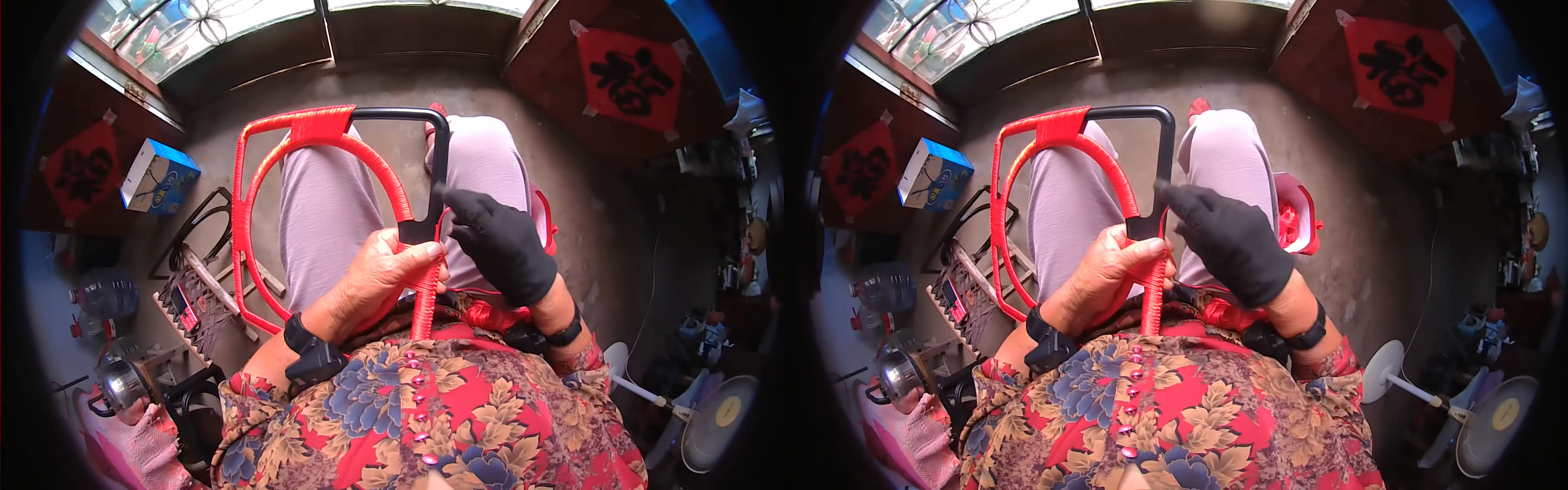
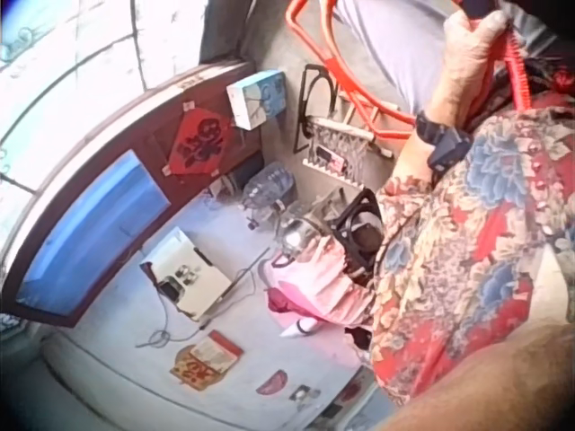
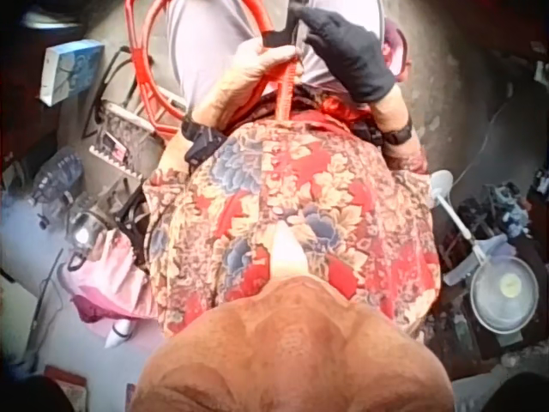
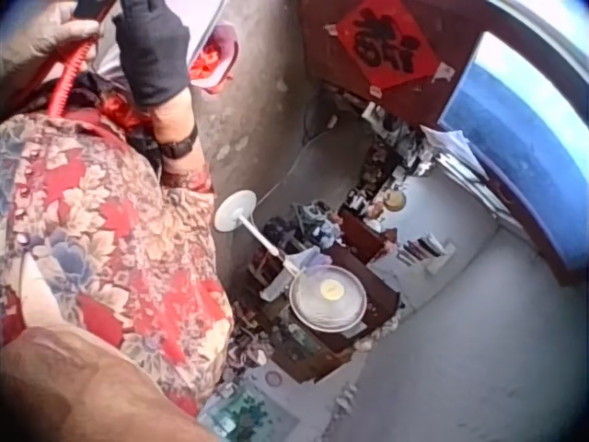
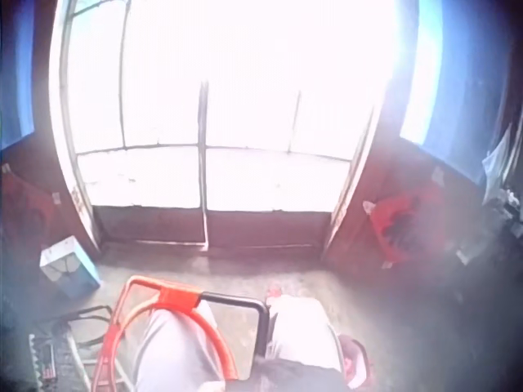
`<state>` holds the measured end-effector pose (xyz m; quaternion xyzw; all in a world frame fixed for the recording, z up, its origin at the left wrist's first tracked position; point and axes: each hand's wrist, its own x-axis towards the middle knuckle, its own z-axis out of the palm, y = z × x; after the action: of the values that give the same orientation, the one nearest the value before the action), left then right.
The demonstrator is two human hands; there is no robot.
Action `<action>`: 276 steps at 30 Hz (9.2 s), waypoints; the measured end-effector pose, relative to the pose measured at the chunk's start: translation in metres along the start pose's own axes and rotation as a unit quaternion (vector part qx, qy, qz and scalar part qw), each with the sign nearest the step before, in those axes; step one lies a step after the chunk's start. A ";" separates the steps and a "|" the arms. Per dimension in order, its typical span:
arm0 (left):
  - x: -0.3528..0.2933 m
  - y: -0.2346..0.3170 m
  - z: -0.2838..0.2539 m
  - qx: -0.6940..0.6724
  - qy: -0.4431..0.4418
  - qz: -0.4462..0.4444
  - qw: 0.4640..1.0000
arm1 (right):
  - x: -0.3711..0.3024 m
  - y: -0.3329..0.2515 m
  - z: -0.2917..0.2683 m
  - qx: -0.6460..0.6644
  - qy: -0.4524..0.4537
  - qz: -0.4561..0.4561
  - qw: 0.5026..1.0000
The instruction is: Wrapping red plastic cord around a black square chair frame.
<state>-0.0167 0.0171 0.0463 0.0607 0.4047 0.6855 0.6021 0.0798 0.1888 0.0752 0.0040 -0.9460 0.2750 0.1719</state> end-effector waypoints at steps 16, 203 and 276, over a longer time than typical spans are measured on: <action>0.004 -0.008 -0.007 0.067 0.044 -0.016 0.997 | -0.003 0.003 0.034 -0.069 0.092 0.030 0.993; -0.106 0.063 -0.082 -0.240 -0.212 0.226 0.920 | 0.257 0.389 0.281 0.070 0.382 0.421 0.819; -0.003 -0.003 -0.029 0.082 0.173 0.217 0.957 | -0.048 0.069 -0.024 -0.018 -0.050 0.307 0.950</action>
<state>-0.0300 0.0008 0.0261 0.0768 0.5343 0.7642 0.3529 0.1258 0.2561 0.0428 -0.2760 -0.9137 0.2965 0.0322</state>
